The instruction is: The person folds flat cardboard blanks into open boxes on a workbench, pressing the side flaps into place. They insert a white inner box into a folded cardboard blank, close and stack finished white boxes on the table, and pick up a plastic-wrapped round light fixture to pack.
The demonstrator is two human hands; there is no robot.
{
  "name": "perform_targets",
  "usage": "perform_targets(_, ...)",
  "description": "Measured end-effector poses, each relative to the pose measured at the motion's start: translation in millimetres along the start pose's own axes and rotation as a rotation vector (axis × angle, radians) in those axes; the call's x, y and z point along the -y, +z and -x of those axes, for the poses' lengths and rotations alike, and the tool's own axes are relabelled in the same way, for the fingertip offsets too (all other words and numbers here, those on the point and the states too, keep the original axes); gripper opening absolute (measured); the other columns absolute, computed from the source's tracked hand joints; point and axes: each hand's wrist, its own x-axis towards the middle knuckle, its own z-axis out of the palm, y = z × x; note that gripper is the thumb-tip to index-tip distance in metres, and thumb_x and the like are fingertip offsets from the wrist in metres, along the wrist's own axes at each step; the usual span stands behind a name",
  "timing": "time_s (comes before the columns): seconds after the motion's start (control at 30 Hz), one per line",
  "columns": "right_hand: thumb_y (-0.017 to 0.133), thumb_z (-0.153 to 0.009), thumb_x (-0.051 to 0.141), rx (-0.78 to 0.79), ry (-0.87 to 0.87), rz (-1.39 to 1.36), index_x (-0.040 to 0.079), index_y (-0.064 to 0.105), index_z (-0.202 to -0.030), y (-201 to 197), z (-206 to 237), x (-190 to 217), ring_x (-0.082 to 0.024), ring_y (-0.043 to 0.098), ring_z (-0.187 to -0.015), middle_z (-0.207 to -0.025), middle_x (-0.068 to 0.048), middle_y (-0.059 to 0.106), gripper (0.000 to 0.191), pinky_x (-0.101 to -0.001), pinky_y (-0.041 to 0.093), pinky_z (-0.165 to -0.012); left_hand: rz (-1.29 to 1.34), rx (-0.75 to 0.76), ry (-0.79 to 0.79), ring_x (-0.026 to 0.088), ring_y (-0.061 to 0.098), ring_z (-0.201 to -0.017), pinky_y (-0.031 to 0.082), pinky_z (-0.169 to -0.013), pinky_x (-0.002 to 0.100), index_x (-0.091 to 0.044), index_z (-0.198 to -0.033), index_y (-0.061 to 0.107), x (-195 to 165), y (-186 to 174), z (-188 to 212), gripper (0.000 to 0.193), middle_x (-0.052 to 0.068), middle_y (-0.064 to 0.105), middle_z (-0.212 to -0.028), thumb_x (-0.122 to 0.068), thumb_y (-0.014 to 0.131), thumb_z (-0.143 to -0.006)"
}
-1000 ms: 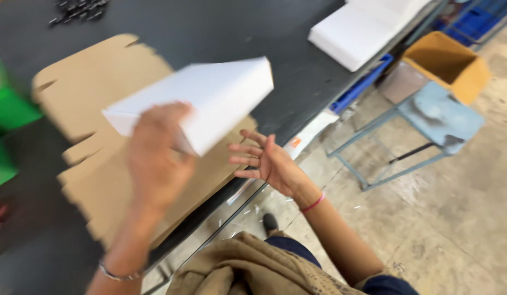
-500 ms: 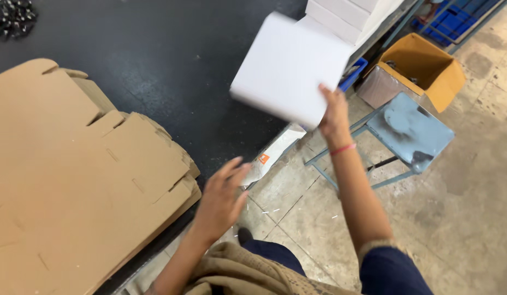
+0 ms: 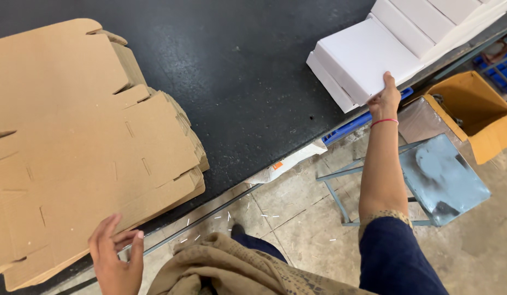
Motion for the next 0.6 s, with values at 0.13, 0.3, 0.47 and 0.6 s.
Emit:
perform_targets(0.13, 0.076, -0.09, 0.024, 0.026, 0.008, -0.041, -0.004, 0.062, -0.124, 13, -1, 1, -0.032, 0.074, -0.105, -0.118, -0.016, 0.073, 0.047, -0.0479, 0.059, -0.08, 0.033, 0.036, 0.042, 0.021, 0.071, -0.1, 0.059, -0.086, 0.032, -0.001, -0.139, 0.055, -11, 2, -10, 0.048, 0.019, 0.043, -0.151, -0.001, 0.069, -0.093)
perform_targets(0.3, 0.076, -0.088, 0.024, 0.024, -0.034, -0.028, -0.006, 0.062, -0.122, 16, -2, -1, -0.032, 0.075, -0.106, -0.119, -0.016, 0.072, 0.048, -0.0489, 0.063, -0.083, -0.015, 0.061, 0.085, 0.021, 0.07, -0.098, 0.059, -0.086, 0.031, -0.001, -0.133, 0.06, -27, 1, -22, 0.041, 0.019, 0.043, -0.152, 0.0, 0.07, -0.094)
perform_targets(0.47, 0.077, -0.088, 0.037, -0.107, -0.058, 0.174, -0.008, 0.065, -0.12, 10, -18, -6, -0.027, 0.074, -0.093, -0.109, -0.014, 0.074, 0.057, -0.0407, 0.056, -0.072, -0.008, 0.043, 0.074, 0.021, 0.071, -0.099, 0.059, -0.087, 0.032, -0.001, -0.133, 0.061, -24, 0, -17, 0.041, 0.02, 0.043, -0.152, 0.001, 0.07, -0.093)
perform_targets(0.6, 0.077, -0.1, 0.053, -0.361, -0.227, 0.681, -0.01, 0.063, -0.128, -7, -16, -11, -0.029, 0.048, -0.1, -0.13, -0.025, 0.065, 0.07, -0.0462, 0.037, -0.086, 0.014, 0.004, 0.089, 0.023, 0.071, -0.1, 0.06, -0.088, 0.033, 0.0, -0.134, 0.062, -2, -3, -14, 0.042, 0.021, 0.041, -0.156, 0.002, 0.072, -0.094)
